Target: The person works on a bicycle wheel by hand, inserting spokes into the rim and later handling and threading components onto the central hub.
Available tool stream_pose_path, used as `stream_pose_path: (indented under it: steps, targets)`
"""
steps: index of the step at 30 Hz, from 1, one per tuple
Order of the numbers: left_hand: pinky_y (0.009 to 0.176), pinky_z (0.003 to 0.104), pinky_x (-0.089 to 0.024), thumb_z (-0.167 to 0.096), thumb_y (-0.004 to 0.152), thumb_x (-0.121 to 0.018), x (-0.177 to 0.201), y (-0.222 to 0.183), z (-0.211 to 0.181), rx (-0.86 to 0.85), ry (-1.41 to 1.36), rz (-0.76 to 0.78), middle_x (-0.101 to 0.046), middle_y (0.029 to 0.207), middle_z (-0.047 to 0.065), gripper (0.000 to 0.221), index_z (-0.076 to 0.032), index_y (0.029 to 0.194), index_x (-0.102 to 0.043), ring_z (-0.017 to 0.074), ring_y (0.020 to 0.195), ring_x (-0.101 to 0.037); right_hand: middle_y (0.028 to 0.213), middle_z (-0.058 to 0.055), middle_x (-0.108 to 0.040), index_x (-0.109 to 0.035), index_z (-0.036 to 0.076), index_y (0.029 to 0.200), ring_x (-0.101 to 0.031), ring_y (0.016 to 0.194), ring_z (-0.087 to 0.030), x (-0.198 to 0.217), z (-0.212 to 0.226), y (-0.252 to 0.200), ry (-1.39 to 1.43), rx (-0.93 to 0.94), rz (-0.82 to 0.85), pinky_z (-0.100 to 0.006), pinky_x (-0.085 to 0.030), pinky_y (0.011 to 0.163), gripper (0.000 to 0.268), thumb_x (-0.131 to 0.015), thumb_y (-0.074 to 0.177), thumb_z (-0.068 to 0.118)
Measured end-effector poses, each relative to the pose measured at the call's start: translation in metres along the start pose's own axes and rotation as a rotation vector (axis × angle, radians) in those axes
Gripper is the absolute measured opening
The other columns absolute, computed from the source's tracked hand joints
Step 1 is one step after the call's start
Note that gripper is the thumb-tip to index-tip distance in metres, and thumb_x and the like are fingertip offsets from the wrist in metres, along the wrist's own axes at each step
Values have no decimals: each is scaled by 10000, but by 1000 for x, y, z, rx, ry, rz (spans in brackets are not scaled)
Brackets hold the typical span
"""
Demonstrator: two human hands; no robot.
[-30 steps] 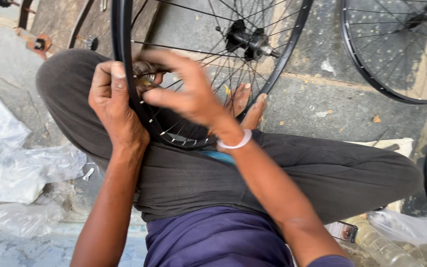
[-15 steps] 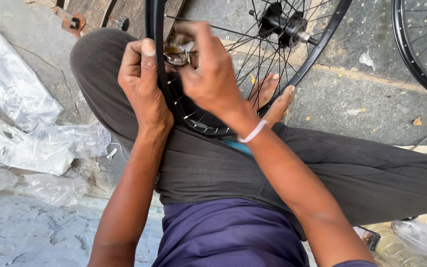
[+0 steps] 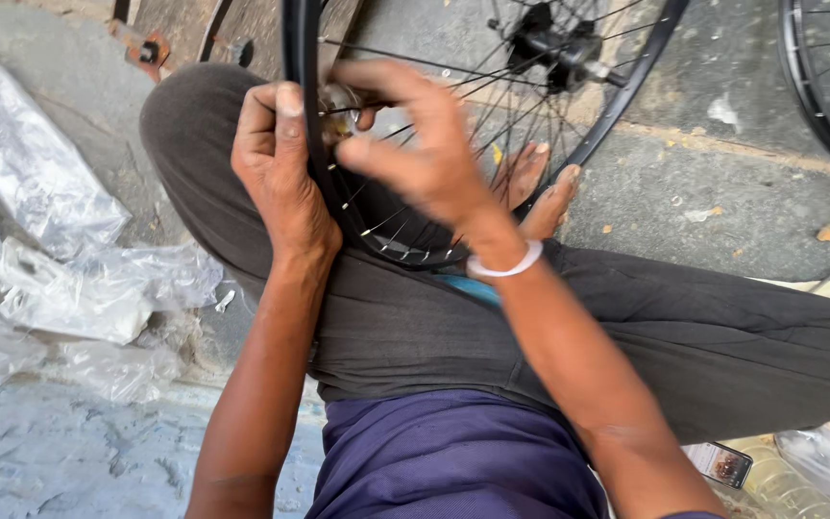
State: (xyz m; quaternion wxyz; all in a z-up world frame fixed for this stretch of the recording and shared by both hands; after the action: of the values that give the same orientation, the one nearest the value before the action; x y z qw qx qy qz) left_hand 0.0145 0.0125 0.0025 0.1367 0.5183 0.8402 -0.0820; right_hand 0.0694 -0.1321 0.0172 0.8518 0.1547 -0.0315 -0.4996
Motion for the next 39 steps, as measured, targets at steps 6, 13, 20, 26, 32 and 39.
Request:
stream_pose_path:
  steps: [6, 13, 20, 26, 32, 39]
  targets:
    - [684, 193, -408, -315, 1079, -695, 4, 3, 2, 5, 33, -27, -582, 862, -30, 275, -53, 1032, -626, 30, 747, -501, 1037, -104, -737, -616, -54, 1278, -697, 985, -168, -19, 2, 10, -633, -12, -133, -347, -492, 879, 362, -698, 946, 65]
    - [767, 234, -467, -278, 1081, -705, 6, 1, 3, 1, 1, -16, -624, 920, -18, 238, -49, 1052, -648, 55, 818, -555, 1106, -145, -729, -591, -31, 1154, -647, 843, -158, -13, -1, 6, -268, -169, -67, -311, -521, 757, 370, -753, 845, 94]
    - [735, 210, -452, -302, 1055, -703, 2, 1, 0, 14, 22, -33, -629, 897, -24, 256, -51, 1051, -652, 42, 793, -550, 1117, -153, -724, -602, -50, 1286, -687, 1004, -216, -15, 4, 8, -294, -23, -55, -393, -514, 826, 488, -707, 826, 78]
    - [694, 198, -437, -287, 1072, -710, 5, 1, 6, 20, -40, 36, -626, 884, -17, 255, -37, 1073, -660, 46, 750, -546, 1084, -178, -696, -585, 2, 1100, -693, 937, -251, -4, 13, 3, -267, -1, -109, -376, -563, 827, 274, -744, 917, 129]
    - [730, 220, -451, -238, 1073, -703, 4, 0, 6, 56, -27, -25, -678, 924, 19, 271, 31, 1109, -702, 71, 805, -577, 1056, -244, -639, -534, -3, 1033, -693, 924, -343, -25, 54, -7, -731, 363, -209, -455, -584, 827, 251, -706, 850, -3]
    - [781, 213, -474, -225, 1097, -629, -25, 9, -41, -21, 156, 63, -685, 1002, -11, 342, 32, 1312, -695, 59, 887, -611, 1033, -235, -637, -601, -19, 1069, -691, 845, -282, -11, 45, 5, -678, 84, -138, -381, -623, 765, 170, -638, 904, -10]
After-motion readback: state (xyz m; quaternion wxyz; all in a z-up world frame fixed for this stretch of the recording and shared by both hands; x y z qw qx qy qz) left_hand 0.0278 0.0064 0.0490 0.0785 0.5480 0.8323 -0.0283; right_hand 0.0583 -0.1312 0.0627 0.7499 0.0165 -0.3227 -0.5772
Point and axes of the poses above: each hand's wrist, its own y-axis towards the middle knuckle, its own x-axis out of the back of the hand, z = x × y, the point moved 7 cm from there along y, towards the middle knuckle
